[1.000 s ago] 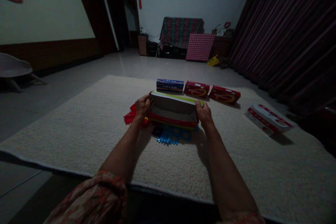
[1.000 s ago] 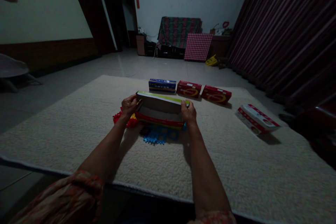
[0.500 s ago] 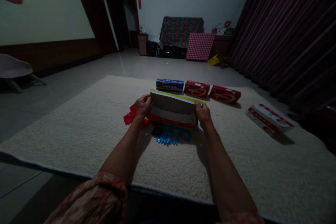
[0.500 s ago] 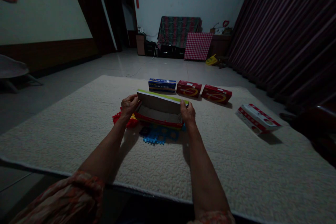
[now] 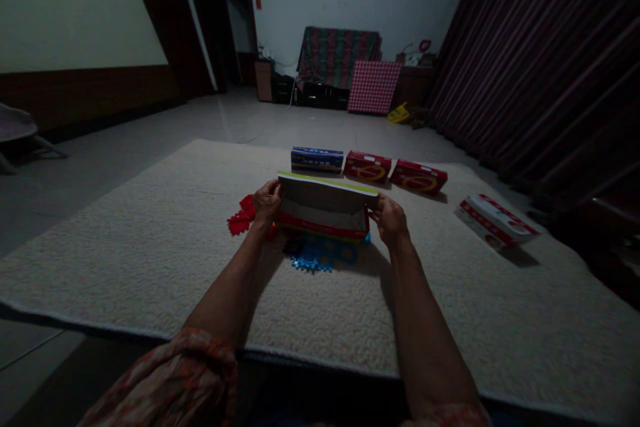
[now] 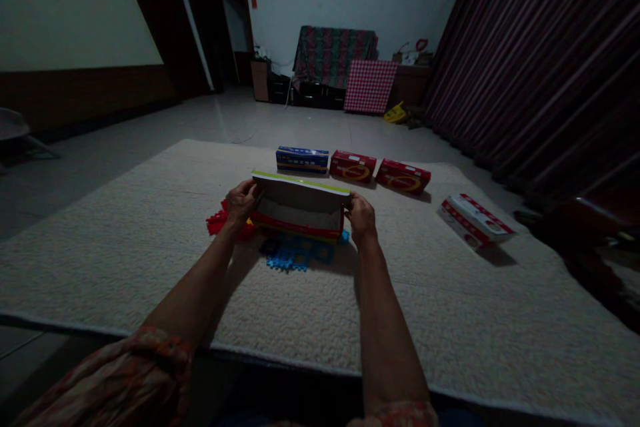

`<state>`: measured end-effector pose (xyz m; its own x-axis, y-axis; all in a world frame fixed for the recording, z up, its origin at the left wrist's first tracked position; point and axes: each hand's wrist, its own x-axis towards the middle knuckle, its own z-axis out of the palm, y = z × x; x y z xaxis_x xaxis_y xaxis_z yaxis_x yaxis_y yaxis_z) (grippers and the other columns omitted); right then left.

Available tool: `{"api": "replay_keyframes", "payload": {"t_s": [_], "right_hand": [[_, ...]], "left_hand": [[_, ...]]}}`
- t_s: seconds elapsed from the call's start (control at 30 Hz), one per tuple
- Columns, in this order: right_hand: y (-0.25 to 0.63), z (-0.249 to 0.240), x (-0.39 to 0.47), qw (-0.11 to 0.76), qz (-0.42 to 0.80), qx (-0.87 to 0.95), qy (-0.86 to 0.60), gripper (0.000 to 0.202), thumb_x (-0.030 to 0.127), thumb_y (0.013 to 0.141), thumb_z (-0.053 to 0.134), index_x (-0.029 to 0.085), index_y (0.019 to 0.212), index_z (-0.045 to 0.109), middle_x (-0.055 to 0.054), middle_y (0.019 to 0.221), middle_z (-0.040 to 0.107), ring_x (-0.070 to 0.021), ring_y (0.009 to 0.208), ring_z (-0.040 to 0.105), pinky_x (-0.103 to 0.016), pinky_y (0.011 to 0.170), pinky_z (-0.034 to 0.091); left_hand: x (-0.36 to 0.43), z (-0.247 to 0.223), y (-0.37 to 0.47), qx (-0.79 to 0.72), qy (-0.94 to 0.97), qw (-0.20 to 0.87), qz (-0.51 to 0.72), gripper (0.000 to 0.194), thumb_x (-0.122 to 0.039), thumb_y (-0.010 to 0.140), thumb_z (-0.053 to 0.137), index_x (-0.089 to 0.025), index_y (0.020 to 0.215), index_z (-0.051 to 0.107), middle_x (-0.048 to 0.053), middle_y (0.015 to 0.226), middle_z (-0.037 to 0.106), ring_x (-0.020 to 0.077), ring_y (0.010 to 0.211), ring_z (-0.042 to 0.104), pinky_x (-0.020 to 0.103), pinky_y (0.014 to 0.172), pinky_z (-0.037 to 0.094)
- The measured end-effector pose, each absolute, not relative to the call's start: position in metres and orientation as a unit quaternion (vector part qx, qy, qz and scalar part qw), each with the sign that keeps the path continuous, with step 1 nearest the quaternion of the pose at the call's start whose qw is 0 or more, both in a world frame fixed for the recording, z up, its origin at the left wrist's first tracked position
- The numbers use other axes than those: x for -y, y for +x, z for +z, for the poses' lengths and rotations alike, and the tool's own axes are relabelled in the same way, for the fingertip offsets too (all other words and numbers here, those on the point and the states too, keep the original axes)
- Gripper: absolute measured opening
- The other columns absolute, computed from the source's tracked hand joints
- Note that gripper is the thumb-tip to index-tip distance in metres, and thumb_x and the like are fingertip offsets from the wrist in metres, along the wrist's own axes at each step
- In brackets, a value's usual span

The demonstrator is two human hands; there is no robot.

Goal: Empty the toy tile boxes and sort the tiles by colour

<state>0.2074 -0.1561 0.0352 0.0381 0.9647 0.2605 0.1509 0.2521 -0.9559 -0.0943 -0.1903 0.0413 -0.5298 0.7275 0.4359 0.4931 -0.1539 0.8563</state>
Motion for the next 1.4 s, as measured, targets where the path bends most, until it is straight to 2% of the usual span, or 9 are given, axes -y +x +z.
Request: {"api": "replay_keyframes", "payload": {"t_s": [0.17,0.37,0.67,0.83,1.0,1.1,1.2,1.3,1.4], "right_hand": [[0.206,0.036,0.163,0.552,0.442,0.499,-0.501,0.043,0.046,0.068,0.063,0.021,0.101,0.072,-0.005,0.096,0.077,-0.0197,0.085,0.069,-0.031,0.073,0.052],[0.206,0.033,0.161,0.572,0.447,0.482,-0.491,0.046,0.049,0.065,0.072,0.02,0.101,0.072,-0.004,0.093,0.076,-0.0179,0.085,0.068,-0.029,0.073,0.051],[0.205,0.029,0.154,0.579,0.446,0.478,-0.487,0.05,0.059,0.066,0.072,0.02,0.098,0.068,-0.004,0.092,0.074,-0.0183,0.085,0.068,-0.028,0.069,0.052],[0.204,0.027,0.157,0.602,0.466,0.441,-0.476,0.048,0.054,0.059,0.079,0.02,0.092,0.071,-0.001,0.086,0.074,-0.0173,0.082,0.067,-0.027,0.067,0.051],[0.206,0.023,0.174,0.606,0.427,0.451,-0.496,0.041,0.049,0.061,0.076,0.021,0.091,0.074,-0.003,0.089,0.075,-0.02,0.087,0.067,-0.03,0.072,0.054],[0.208,0.019,0.183,0.606,0.396,0.47,-0.505,0.041,0.047,0.063,0.072,0.019,0.093,0.076,-0.005,0.093,0.076,-0.0208,0.088,0.067,-0.033,0.075,0.055],[0.208,0.016,0.188,0.603,0.389,0.474,-0.51,0.041,0.047,0.063,0.07,0.018,0.091,0.076,-0.005,0.087,0.075,-0.0206,0.082,0.067,-0.035,0.075,0.056],[0.209,0.014,0.19,0.594,0.407,0.472,-0.509,0.039,0.045,0.062,0.071,0.018,0.089,0.076,-0.004,0.085,0.075,-0.0209,0.08,0.067,-0.036,0.075,0.056],[0.208,0.014,0.195,0.592,0.432,0.462,-0.5,0.037,0.047,0.066,0.069,0.019,0.089,0.075,-0.005,0.091,0.076,-0.0231,0.086,0.069,-0.036,0.075,0.056]], "left_hand": [[0.189,0.041,-0.093,-0.647,0.47,0.108,0.591,0.023,-0.026,0.085,0.062,-0.018,0.1,0.078,0.007,0.1,0.079,0.0226,0.093,0.072,0.03,0.085,0.054],[0.19,0.046,-0.091,-0.658,0.473,0.106,0.577,0.024,-0.028,0.086,0.062,-0.018,0.103,0.077,0.008,0.102,0.079,0.0241,0.095,0.072,0.031,0.084,0.053],[0.188,0.048,-0.089,-0.665,0.473,0.094,0.57,0.022,-0.025,0.085,0.061,-0.019,0.098,0.078,0.006,0.097,0.079,0.0226,0.093,0.071,0.027,0.081,0.052],[0.187,0.044,-0.091,-0.663,0.481,0.09,0.566,0.023,-0.024,0.085,0.058,-0.019,0.097,0.077,0.006,0.098,0.079,0.0219,0.091,0.071,0.028,0.081,0.052],[0.187,0.031,-0.101,-0.644,0.497,0.092,0.575,0.025,-0.023,0.085,0.056,-0.017,0.099,0.075,0.009,0.104,0.078,0.0232,0.095,0.07,0.032,0.085,0.052],[0.188,0.024,-0.105,-0.639,0.499,0.097,0.577,0.022,-0.023,0.084,0.055,-0.017,0.095,0.074,0.007,0.1,0.077,0.0233,0.095,0.068,0.032,0.085,0.051],[0.191,0.021,-0.106,-0.641,0.495,0.111,0.576,0.021,-0.025,0.085,0.056,-0.016,0.094,0.073,0.008,0.096,0.076,0.0237,0.092,0.067,0.033,0.083,0.051],[0.194,0.02,-0.105,-0.622,0.496,0.149,0.587,0.022,-0.024,0.085,0.057,-0.014,0.098,0.072,0.011,0.102,0.076,0.0242,0.093,0.067,0.035,0.083,0.052],[0.194,0.016,-0.108,-0.602,0.483,0.215,0.598,0.021,-0.023,0.083,0.059,-0.019,0.098,0.073,0.01,0.107,0.076,0.0248,0.097,0.068,0.037,0.087,0.054]]}}
